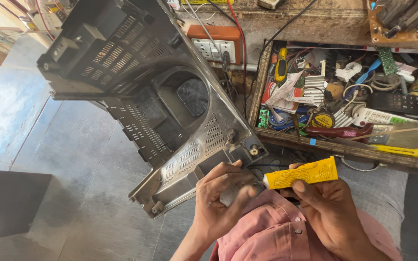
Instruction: The person applies adhesive from a tube onto a television casing, spreads it with a screwdriver, and inserts a small plastic component into a slot.
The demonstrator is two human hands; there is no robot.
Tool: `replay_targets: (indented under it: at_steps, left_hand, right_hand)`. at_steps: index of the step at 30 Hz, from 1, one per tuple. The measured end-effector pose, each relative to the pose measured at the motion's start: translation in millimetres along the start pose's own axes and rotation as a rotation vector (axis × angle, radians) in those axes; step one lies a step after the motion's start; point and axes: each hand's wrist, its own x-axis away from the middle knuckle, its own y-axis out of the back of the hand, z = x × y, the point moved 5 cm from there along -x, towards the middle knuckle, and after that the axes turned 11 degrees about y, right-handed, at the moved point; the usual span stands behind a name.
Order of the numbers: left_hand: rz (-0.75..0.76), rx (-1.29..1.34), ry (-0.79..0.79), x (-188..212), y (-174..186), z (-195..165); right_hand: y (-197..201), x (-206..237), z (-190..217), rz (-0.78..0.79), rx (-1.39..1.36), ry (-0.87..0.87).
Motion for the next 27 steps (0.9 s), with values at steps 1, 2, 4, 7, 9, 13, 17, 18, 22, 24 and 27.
replay_targets:
  at_steps: [1,2,4,7,9,13,17,18,22,24,27]
  left_hand:
    - [0.010,-0.004,0.005,-1,-1,2]
    - [0.021,-0.004,0.008,-2,-2,3]
    - [0.012,-0.021,-0.022,-3,-2,3]
    - [-0.011,-0.025,-0.020,-3,-2,4]
    - [-0.013,-0.029,-0.011,-5,-2,6]
    - [0.006,-0.013,-0.034,-7,-2,8]
    - [0.002,-0.010,-0.049,-6,-3,12]
    - [0.002,-0.001,-0.055,-6,-3,13]
    - [0.009,0.002,-0.076,-5,-1,13]
    - [0.001,0.003,-0.080,-4,0,13]
    - [-0.025,0.007,-0.074,-5,-2,17]
  right_hand:
    - [1,0,0,-0.002,0.004,0.010]
    - [0,0,-1,0.004,-0.004,0.010]
    - [-1,0,-2,0.007,-0.013,0.025]
    - [-3,1,-7,0.013,-0.017,-0.044]
    - [-5,1,-6,0.015,-0.015,-0.050]
    - [-10,2,-2,0.060,0.022,-0.026]
    - [-12,1,-1,0.053,0.044,-0.008]
    - [-13,1,-2,0.057,0.052,-0.005]
    - [-13,2,-3,0.042,0.062,-0.039]
    - [-14,2,-2,0.044,0.038,-0.043]
    - [-16,1,-2,0.052,0.025,-0.043]
